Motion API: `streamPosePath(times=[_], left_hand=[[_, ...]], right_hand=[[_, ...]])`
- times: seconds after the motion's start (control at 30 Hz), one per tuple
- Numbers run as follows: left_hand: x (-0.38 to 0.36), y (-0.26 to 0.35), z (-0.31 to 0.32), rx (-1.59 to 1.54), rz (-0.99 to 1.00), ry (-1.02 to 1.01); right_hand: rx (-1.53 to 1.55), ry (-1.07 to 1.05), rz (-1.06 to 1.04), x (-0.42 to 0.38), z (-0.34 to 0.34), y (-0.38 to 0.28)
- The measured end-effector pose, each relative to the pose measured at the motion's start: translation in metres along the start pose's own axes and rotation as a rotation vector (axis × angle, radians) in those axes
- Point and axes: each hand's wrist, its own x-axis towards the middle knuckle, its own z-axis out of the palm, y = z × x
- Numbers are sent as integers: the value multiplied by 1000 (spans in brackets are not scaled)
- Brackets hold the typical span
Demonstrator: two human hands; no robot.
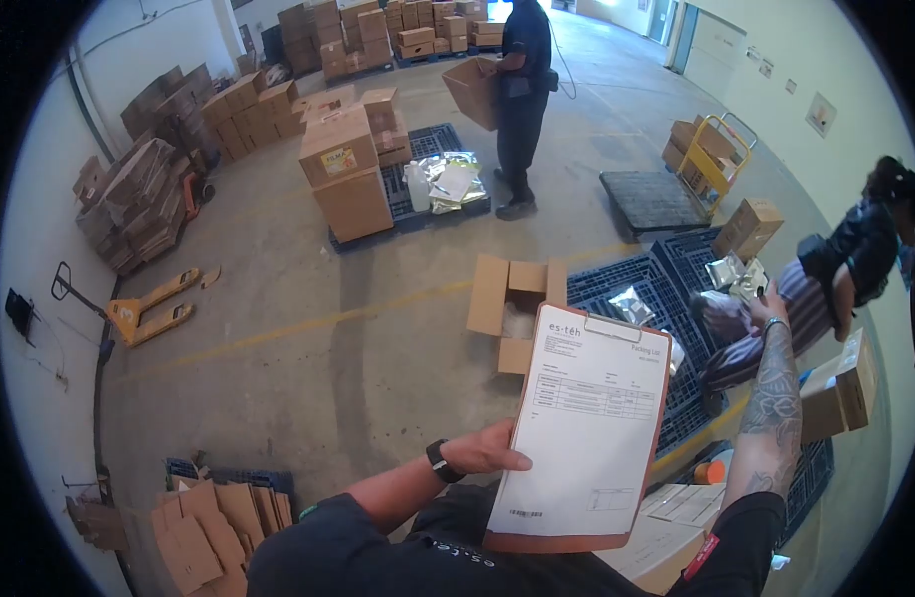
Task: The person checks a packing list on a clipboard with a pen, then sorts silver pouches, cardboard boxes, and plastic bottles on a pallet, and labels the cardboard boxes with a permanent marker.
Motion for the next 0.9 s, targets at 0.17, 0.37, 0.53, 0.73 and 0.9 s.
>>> streamPosePath(times=[0.17,0.37,0.53,0.73,0.9], left_hand=[[-1,-1,0,11,-7,15],[-2,2,-1,31,-47,11],[-2,4,-3,46,-59,-9],[-2,3,-2,22,-38,-2],[-4,3,-1,59,-37,43]], right_hand=[[-36,51,55,-6,-1,-7],[14,21,94,-29,-7,-23],[47,35,60,-8,3,-6],[56,18,98,-5,2,-9],[-78,150,-57,15,19,11]])
